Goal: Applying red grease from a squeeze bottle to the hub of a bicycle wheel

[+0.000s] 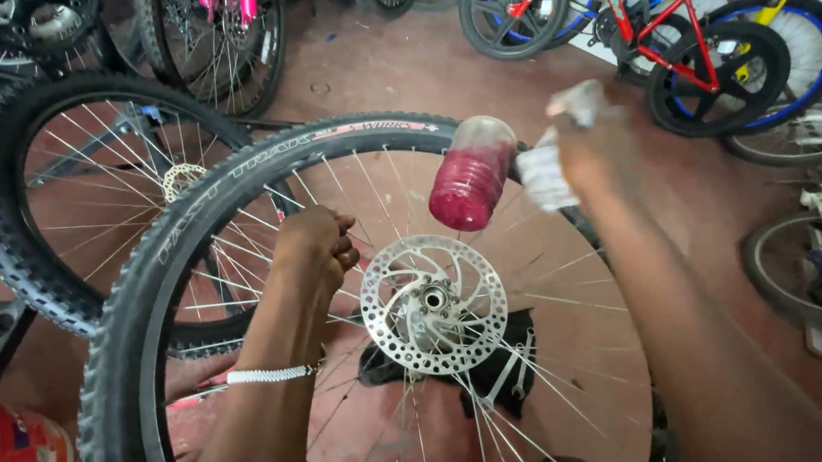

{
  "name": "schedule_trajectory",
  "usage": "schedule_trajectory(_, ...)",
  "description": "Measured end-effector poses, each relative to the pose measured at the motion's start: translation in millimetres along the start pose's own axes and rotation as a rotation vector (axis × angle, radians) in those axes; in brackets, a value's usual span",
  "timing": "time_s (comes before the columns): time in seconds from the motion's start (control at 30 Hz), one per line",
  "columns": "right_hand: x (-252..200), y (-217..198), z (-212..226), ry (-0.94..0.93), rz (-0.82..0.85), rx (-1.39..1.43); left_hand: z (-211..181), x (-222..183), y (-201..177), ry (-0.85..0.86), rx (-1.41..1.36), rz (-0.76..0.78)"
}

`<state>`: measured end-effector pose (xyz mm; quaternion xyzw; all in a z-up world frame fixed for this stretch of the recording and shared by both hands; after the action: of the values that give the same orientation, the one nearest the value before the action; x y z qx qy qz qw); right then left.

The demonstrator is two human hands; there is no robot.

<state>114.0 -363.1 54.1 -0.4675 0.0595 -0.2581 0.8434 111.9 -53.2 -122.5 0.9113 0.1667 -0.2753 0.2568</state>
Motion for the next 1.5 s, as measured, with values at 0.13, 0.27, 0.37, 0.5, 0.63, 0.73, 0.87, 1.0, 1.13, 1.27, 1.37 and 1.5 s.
schedule_trajectory(0.13,-67.1,-21.5,14.7,-0.144,0.145,0.613,14.2,25.3,-6.8,-0.015,-0.135,0.08)
schedule_trajectory(0.27,-160.8,31.0,10.5,-0.211,0.701,0.922,21.5,29.9,-1.2,-0.021,-0.016,0.035)
schedule_trajectory(0.37,-228.1,3.6,42.7,-0.828,0.183,0.08,-1.8,-45.9,2.2,-0.107,-0.074,-0.046)
schedule_trajectory(0.5,-227.8,23.3,38.4,-0.676,0.229,0.104,17.3,-21.4,-2.9,-0.104,-0.13,-0.024)
schedule_trajectory(0.63,-228.8,32.2,44.4,-0.627,0.039,0.04,12.9,-29.8,-8.8,-0.102,-0.136,-0.043)
schedule_trajectory(0.73,-241.6,37.6,47.6,-0.535,0.091,-0.037,-0.1,-34.4,-20.4,-0.087,-0.104,-0.082)
schedule_trajectory(0.87,-208.6,62.2,45.5,-0.412,0.039,-0.109,62.2,104.3,2.1,-0.042,-0.25,0.586)
schedule_trajectory(1.0,-220.5,51.6,73.9,-0.453,0.067,0.015,35.1,50.4,-13.6,-0.071,-0.054,0.106)
schedule_trajectory(1.13,-245.8,44.6,56.1,-0.427,0.133,-0.055,40.0,49.4,-16.5,0.007,-0.126,0.037)
schedule_trajectory(1.27,-210.5,62.4,60.7,-0.421,0.111,-0.106,34.0,7.5,-12.7,-0.06,-0.234,-0.036)
schedule_trajectory(1.37,-223.1,62.3,60.6,-0.449,0.114,-0.096,55.9,81.4,-16.3,-0.051,-0.01,0.07)
schedule_trajectory(1.5,-238.5,61.6,43.1,-0.381,0.169,-0.133,54.8,88.2,1.4,-0.007,-0.033,0.51)
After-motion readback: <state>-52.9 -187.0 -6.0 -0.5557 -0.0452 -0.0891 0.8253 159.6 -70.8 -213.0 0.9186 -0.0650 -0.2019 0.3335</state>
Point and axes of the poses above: each hand's wrist, its own x-axis towards the middle knuckle, its own y-axis out of the palm, z = x × y, the point moved 7 cm from there along x, towards the middle knuckle, and after that the axes turned 2 degrees about z, right-handed, at the moved point
